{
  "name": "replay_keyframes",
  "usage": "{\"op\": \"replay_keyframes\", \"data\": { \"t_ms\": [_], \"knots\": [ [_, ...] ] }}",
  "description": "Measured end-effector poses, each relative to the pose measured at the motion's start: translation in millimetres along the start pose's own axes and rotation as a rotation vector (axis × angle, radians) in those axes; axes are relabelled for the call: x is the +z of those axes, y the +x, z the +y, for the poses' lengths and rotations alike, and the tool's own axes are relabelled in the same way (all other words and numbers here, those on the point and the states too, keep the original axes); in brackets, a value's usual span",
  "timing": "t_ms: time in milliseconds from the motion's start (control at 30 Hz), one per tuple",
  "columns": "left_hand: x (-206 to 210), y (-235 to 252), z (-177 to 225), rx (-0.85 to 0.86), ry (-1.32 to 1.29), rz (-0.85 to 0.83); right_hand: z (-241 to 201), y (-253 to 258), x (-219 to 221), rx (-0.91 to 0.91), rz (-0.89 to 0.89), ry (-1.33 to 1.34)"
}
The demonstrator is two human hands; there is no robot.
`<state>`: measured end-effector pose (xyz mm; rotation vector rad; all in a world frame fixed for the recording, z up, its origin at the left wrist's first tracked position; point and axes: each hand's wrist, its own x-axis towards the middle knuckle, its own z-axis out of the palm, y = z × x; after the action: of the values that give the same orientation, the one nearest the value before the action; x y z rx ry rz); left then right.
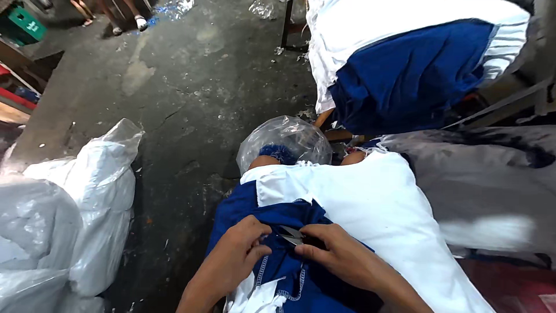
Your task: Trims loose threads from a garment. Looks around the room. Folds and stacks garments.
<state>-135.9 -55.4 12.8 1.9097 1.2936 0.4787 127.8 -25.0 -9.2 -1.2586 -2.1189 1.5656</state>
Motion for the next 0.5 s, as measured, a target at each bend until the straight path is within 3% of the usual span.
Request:
{"op": "replay_keyframes", "data": {
  "t_ms": [200, 333, 500],
  "knots": [
    [12, 7, 1, 0.025, 0.165, 0.123, 1, 0, -1, -0.059, -0.004, -0.033],
    [17, 12, 3, 0.034, 0.234, 0.192, -4, 1, 1, 0.007, -0.03, -0.118],
    [12, 16, 2, -0.091, 0.042, 0.193, -7, 1, 8, -0.005, 0.022, -0.21]
  ]
}}
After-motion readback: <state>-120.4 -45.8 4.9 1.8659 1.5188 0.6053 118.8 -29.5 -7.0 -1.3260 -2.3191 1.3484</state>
